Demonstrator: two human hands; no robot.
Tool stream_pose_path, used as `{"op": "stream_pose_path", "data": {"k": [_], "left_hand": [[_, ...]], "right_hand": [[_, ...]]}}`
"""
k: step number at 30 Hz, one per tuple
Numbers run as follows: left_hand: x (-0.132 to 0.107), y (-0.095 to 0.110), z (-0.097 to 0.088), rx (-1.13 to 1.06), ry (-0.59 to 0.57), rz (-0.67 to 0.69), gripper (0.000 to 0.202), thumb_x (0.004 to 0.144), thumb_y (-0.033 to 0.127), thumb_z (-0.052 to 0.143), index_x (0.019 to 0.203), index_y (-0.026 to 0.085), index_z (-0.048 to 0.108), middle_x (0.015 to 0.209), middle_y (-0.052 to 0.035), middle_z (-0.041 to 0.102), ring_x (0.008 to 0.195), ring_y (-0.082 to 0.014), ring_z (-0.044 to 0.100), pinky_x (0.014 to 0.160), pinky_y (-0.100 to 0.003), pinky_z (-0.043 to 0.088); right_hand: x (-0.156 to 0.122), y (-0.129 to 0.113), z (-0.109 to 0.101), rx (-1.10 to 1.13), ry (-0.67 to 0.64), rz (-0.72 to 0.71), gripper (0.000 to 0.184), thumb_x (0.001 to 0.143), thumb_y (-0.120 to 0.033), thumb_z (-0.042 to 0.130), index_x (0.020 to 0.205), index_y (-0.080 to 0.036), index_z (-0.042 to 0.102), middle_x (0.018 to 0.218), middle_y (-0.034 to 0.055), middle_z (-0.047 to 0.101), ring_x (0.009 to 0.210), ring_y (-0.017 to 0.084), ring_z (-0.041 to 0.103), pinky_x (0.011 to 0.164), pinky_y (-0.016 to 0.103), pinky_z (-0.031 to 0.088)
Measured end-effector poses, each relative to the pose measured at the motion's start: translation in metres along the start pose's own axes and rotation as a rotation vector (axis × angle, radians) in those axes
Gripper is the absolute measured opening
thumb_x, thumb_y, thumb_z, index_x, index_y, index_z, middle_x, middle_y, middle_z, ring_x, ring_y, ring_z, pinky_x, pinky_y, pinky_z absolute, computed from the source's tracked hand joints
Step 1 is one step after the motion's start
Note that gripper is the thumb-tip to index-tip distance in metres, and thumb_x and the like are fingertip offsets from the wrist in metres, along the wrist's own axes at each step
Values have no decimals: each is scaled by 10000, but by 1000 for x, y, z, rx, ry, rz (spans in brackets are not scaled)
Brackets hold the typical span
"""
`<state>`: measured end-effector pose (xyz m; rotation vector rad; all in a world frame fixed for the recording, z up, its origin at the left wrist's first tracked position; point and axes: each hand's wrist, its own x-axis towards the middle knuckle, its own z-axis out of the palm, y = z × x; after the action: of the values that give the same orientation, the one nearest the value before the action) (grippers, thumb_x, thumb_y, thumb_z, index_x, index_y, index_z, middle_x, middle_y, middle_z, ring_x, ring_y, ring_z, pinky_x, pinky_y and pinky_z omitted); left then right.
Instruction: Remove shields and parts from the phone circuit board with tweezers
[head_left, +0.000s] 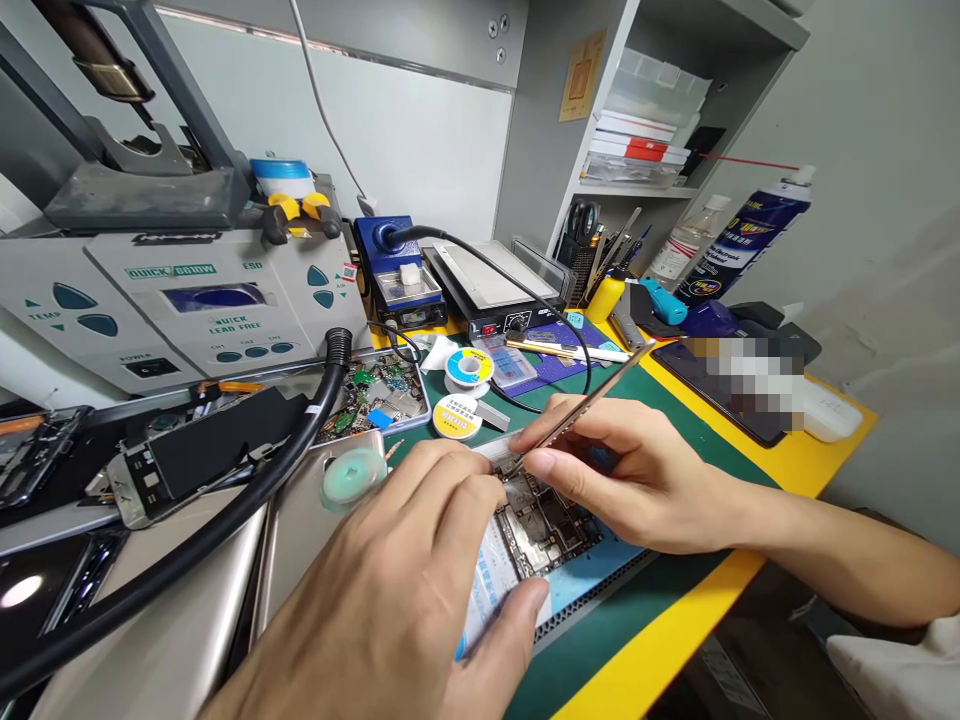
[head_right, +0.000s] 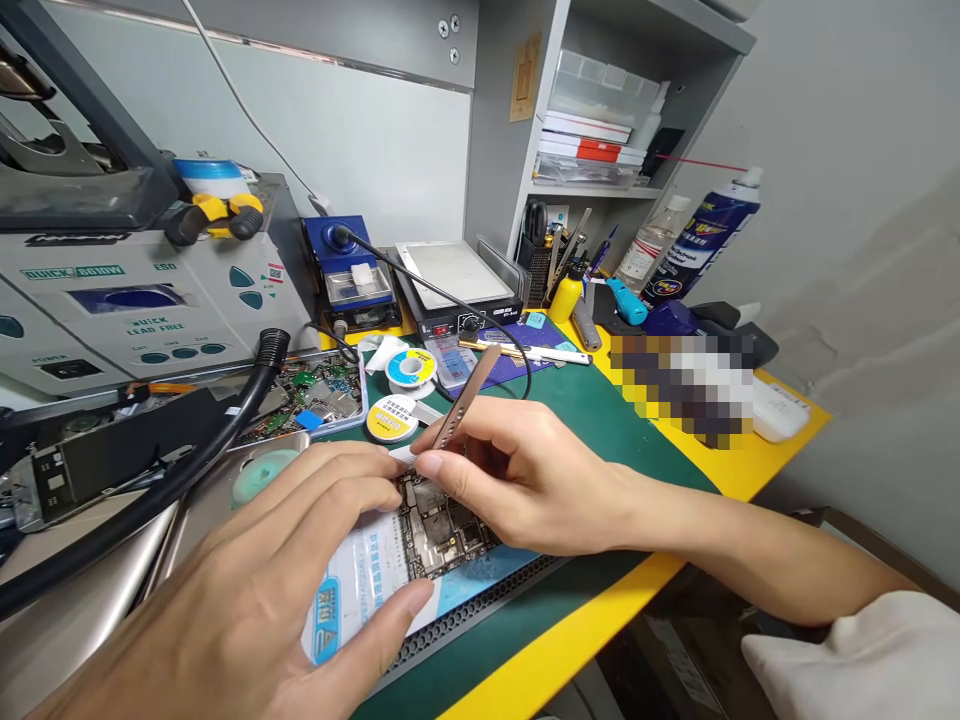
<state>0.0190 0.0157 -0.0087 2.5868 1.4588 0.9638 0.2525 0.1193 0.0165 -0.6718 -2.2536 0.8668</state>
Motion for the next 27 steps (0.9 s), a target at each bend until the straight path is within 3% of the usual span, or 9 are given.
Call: {"op": "stream_pose_path", "data": {"k": [7,11,18,22,27], "left_hand": [[-1,1,3,20,4,4,248,1055,254,629,1295,255,565,1340,-91,782,1283,-285,762,963,-418,675],[-1,0,8,43,84,32,334,1015,323,649,1330,248,571,1393,-94,766,1293,-287,743,1016,-403,673],[-5,-7,8,6,72,39,230,1024,308,653,1235,259,577,1348,-98,786,1309,-303,747,1009,-419,663],[1,-4,9,-64,98,-39,294,918,291,786,1178,267,650,1257,-94,798,1231,-325,778,978,-425,695],[13,-2,12,-94,93,-109,335,878,373,862,1156,262,711,1220,-115,789,1235,-355,771,1037,-471,709]], "right_hand": [[-3,-2,1,35,58,34,142,1098,-297,797,1125,-171,857,863,55,807,677,157,666,561,245,545],[-4,-3,3,88,85,61,197,1073,-296,834,1224,-171,827,781,10,752,580,134,618,499,239,519],[-1,-10,2,328,216,110,134,954,-129,897,1039,-195,818,736,-26,679,556,102,533,490,237,425],[-1,-8,-2,421,320,105,112,974,-210,908,941,-210,801,721,-30,651,547,101,486,487,255,361],[-2,1,-9,480,412,143,69,915,-157,891,936,-211,855,684,-28,650,531,104,485,514,278,339]]}}
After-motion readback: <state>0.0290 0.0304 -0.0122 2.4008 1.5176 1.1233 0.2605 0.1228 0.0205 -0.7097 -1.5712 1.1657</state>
